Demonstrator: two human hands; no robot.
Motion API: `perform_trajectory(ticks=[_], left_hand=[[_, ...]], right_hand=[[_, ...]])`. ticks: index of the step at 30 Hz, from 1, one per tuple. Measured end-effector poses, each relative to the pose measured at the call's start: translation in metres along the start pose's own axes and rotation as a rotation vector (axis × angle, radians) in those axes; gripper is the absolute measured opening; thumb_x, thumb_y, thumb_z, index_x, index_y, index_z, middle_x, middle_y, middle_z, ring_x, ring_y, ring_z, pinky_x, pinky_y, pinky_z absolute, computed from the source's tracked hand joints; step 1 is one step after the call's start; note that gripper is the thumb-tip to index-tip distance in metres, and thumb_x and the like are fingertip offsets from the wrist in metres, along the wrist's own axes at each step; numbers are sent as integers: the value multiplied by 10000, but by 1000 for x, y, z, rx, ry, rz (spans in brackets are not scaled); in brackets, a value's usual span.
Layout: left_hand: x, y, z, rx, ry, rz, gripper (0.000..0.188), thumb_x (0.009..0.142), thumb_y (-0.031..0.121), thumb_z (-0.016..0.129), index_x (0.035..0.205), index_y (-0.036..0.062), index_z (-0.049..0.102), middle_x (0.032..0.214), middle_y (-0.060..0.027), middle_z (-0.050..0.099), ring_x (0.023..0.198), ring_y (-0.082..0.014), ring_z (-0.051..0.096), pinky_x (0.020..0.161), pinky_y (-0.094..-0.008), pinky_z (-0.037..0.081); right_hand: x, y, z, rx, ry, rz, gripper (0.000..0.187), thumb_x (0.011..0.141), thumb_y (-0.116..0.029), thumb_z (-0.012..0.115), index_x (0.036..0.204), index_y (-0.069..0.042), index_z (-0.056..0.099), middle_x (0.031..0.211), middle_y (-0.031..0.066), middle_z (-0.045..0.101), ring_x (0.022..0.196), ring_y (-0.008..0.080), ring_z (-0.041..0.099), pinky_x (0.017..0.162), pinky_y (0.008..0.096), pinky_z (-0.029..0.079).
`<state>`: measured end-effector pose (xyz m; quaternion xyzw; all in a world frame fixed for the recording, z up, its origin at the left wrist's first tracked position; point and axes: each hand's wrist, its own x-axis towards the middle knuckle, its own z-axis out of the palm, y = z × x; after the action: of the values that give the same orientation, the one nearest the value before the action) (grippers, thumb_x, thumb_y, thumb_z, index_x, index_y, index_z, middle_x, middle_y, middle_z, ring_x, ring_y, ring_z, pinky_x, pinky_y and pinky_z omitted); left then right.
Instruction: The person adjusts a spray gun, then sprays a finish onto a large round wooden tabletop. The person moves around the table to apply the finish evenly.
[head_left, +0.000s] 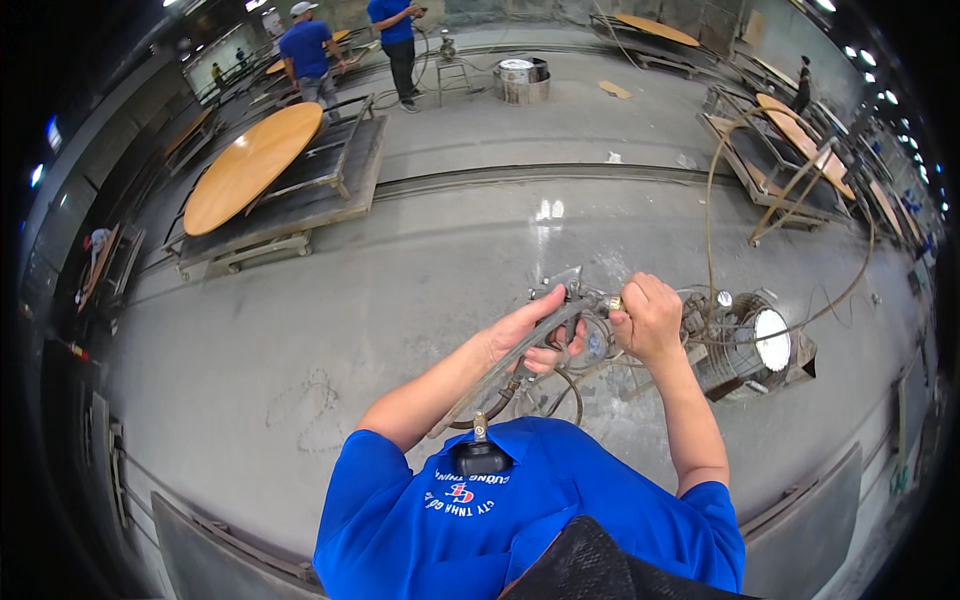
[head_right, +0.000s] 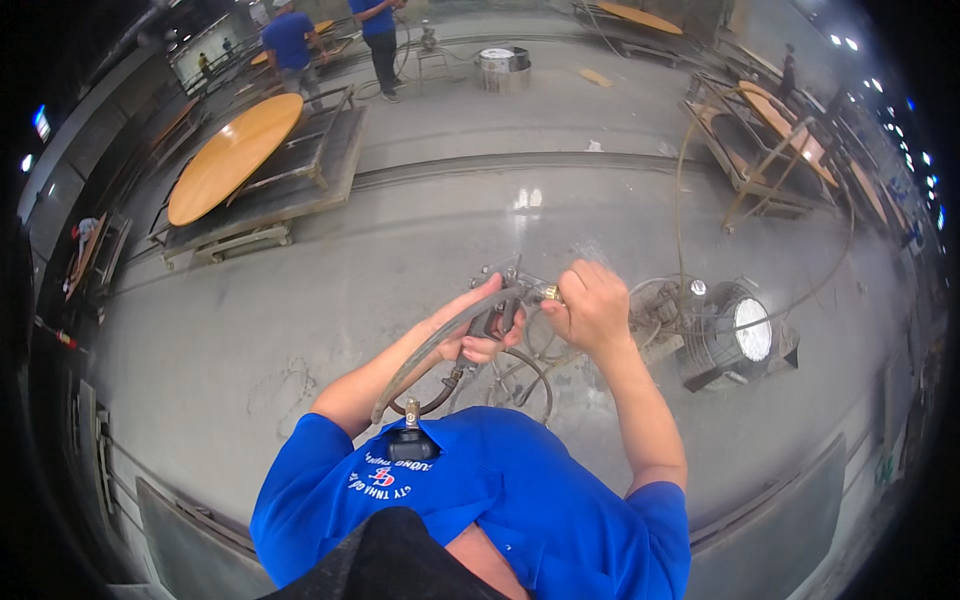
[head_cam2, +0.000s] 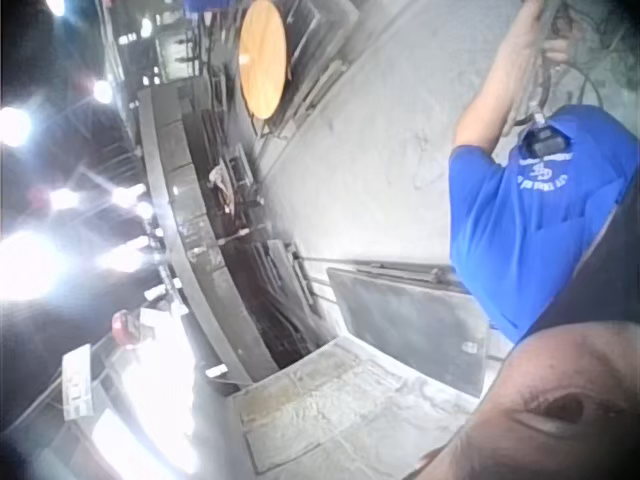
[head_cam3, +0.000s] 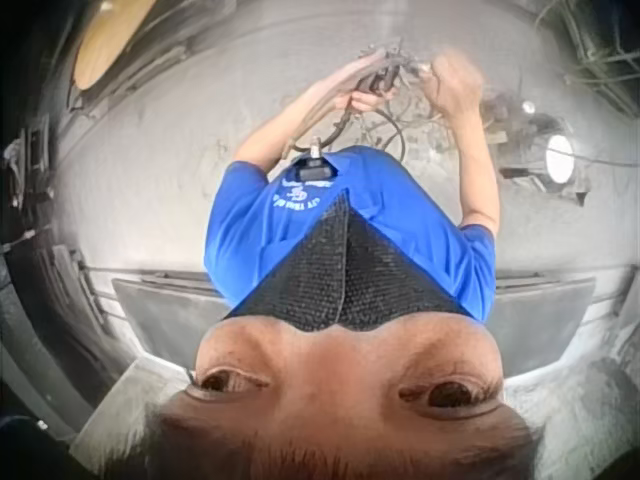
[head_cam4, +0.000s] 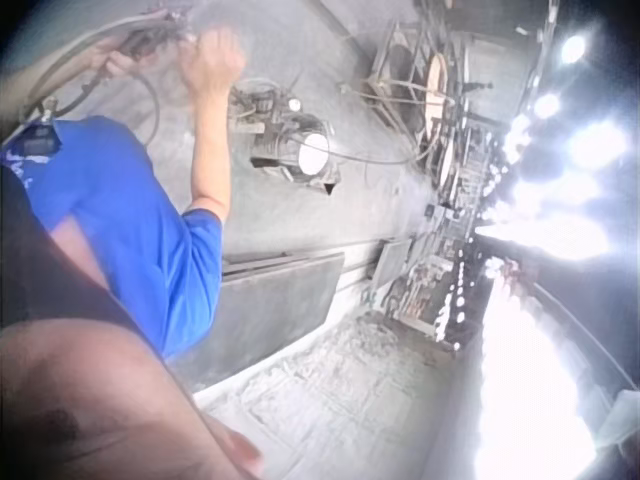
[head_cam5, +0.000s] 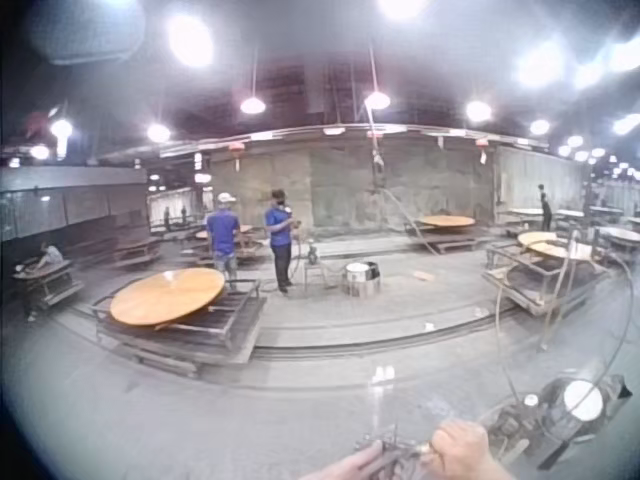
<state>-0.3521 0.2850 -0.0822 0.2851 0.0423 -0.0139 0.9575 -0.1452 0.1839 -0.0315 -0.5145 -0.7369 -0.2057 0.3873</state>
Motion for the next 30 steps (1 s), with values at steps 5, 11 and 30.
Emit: perform_trajectory(ticks=[5,11,30], left_hand=[[-1,2,3,-14,68,18,637,994,655,369,1049,61,593,860,-96,616,389,-39,313,352,-204,282],[-4,2,-5,-3,78,71,668,990,666,358,1056,44,593,857,-107,613,388,-39,309,348,-201,279],[-6,8,16,221,256,149,651,988,660,387,1026,44,594,850,-83,628,388,-47,312,351,-216,286]], right_hand=[[-10,4,23,-36,68,121,473,965,-426,527,662,-78,421,665,94,474,582,308,513,494,417,374],[-9,11,24,102,7,71,461,973,-461,516,715,-83,459,699,76,493,604,293,525,507,405,389],[-15,-9,20,63,22,349,457,1053,-388,395,735,-92,540,685,106,538,646,344,574,538,435,431]])
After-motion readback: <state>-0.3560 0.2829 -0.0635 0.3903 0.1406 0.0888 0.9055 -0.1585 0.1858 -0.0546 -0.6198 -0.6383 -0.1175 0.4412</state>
